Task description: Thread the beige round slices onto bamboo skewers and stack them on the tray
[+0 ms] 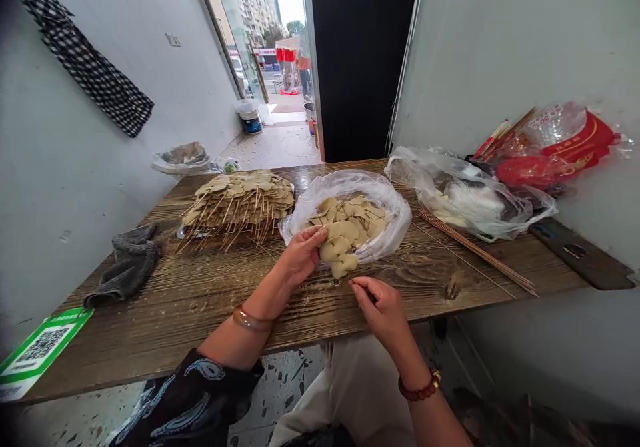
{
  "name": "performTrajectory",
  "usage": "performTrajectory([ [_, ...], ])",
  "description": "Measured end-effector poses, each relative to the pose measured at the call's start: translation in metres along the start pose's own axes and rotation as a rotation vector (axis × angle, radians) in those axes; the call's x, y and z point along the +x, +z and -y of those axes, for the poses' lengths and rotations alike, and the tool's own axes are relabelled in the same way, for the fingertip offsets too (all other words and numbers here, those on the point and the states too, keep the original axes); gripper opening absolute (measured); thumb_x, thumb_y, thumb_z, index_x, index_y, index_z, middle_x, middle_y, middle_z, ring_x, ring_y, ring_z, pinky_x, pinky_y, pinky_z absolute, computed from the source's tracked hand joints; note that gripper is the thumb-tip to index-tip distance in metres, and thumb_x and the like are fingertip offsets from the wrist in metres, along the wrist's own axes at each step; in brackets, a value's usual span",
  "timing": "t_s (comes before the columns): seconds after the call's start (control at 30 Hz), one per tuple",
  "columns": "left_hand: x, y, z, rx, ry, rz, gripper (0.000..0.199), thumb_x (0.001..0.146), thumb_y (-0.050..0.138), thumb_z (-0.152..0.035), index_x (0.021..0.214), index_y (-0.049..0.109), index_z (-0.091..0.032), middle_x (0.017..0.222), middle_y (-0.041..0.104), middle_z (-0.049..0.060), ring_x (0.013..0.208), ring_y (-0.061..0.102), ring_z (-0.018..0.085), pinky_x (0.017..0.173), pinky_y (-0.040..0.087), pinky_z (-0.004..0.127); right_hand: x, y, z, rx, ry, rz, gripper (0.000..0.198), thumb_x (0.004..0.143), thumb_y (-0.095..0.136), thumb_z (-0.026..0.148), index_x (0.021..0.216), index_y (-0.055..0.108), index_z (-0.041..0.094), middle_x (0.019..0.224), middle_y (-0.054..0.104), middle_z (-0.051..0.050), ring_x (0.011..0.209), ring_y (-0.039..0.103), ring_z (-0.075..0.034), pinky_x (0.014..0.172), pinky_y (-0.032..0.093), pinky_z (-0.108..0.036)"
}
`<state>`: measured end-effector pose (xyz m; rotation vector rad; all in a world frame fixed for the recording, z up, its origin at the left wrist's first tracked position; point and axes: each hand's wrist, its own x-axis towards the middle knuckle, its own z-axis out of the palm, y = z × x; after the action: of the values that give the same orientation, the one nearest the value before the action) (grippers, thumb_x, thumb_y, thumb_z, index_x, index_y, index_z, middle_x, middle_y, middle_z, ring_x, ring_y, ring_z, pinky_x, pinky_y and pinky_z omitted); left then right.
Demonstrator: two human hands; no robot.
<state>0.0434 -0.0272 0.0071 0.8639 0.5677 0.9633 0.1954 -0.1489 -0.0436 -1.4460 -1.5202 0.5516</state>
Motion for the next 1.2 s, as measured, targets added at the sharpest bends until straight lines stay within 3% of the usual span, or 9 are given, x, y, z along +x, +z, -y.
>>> performTrajectory([
  [0.23,-0.001,0.003,0.003,0.065,-0.008,-0.025,0.04,0.059,0.081,-0.032,0.09,0.067,-0.012,0.079,0.069,0.004,0.069,0.063,0.012,0.066,0.05,0.022,0.003,0.002,0.002,-0.015,-0.061,-0.037,0.023,0.09,0.048,0.028,0.095,0.069,0.018,0.085,0.073,-0.005,0.073,0.065,-0.018,0.068,0.049,-0.027],
  [0.6,-0.004,0.012,0.015,0.155,-0.026,0.029,0.033,0.064,0.079,-0.033,0.086,0.067,-0.011,0.073,0.066,0.002,0.06,0.058,0.009,0.058,0.047,0.019,0.005,0.003,0.001,0.01,-0.067,-0.085,0.021,0.09,0.049,0.027,0.09,0.068,0.019,0.083,0.071,-0.004,0.075,0.064,-0.017,0.07,0.046,-0.026],
  [0.77,-0.001,0.021,0.01,0.128,-0.079,0.015,0.032,0.061,0.081,-0.028,0.084,0.066,-0.011,0.074,0.067,0.003,0.061,0.06,0.009,0.059,0.049,0.019,0.004,0.0,0.003,0.095,-0.009,-0.097,0.024,0.09,0.048,0.03,0.091,0.068,0.017,0.081,0.07,-0.004,0.066,0.06,-0.014,0.061,0.044,-0.024],
  [0.97,-0.006,0.029,0.003,0.119,-0.141,0.038,0.041,0.065,0.077,-0.038,0.096,0.065,-0.015,0.084,0.07,0.006,0.072,0.065,0.016,0.064,0.054,0.027,0.002,-0.003,0.0,0.263,0.101,-0.132,0.031,0.089,0.048,0.039,0.093,0.069,0.016,0.056,0.055,0.002,0.051,0.05,-0.011,0.048,0.038,-0.021],
  [1.2,-0.02,0.038,0.007,0.274,-0.164,0.057,0.038,0.059,0.081,-0.037,0.081,0.063,-0.012,0.076,0.069,0.005,0.059,0.062,0.011,0.054,0.049,0.023,0.003,-0.004,0.002,0.307,0.109,-0.171,0.032,0.088,0.047,0.04,0.09,0.067,0.015,0.055,0.053,0.002,0.046,0.045,-0.01,0.042,0.034,-0.02],
])
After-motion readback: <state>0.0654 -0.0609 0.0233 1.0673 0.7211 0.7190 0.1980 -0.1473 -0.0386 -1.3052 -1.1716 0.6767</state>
